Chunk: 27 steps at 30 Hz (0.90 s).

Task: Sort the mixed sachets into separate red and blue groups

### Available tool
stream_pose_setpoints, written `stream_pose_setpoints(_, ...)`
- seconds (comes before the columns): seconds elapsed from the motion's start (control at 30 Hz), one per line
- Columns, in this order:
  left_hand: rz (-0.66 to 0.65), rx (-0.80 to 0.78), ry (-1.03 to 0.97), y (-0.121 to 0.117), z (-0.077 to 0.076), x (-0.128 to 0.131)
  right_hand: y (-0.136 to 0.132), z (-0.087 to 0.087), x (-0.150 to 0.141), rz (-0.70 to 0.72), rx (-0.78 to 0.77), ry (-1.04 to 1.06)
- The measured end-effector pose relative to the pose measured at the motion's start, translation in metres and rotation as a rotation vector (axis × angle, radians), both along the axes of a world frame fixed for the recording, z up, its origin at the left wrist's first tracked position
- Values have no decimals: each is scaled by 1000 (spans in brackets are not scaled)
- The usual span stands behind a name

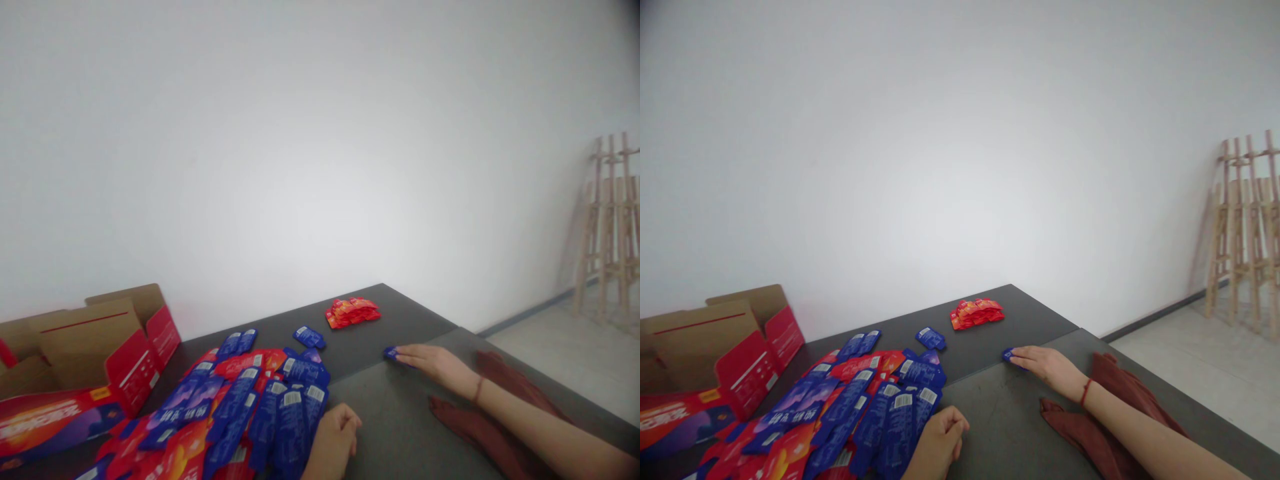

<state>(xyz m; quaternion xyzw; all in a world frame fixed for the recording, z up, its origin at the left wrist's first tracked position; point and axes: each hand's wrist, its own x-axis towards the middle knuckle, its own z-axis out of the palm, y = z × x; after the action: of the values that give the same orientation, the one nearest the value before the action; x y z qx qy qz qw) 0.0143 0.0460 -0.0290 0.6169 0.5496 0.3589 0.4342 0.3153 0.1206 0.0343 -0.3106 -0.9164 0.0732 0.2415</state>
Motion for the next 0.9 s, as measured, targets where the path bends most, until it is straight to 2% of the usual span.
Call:
stream_pose_setpoints(0.1, 2, -11, 14, 0, 0, -1, -2, -7, 17, -48, -120, -7)
stream_pose_setpoints(0.3, -28, -46, 47, -4, 6, -2, -25, -34, 26, 7, -226, 9)
stream_pose_setpoints(0.4, -41, -74, 57, -6, 8, -2, -35, -43, 38, 2, -224, 43)
stream_pose_setpoints(0.5, -37, -76, 63, -4, 5, -1, -36, -50, 52, -68, -162, 107)
stream_pose_setpoints(0.6, -24, -62, 81, -1, 2, 0, -27, -47, 52, -130, -129, 51)
stream_pose_setpoints(0.73, -5, -67, 83, 0, 2, 1, -8, -30, 26, -131, -141, -101)
stream_pose_setpoints(0.83, -9, -75, 94, -2, 5, 1, -4, -22, 9, -122, -118, -102)
stream_pose_setpoints(0.9, -13, -68, 108, -3, 7, 0, -8, -23, 6, -133, -105, -62)
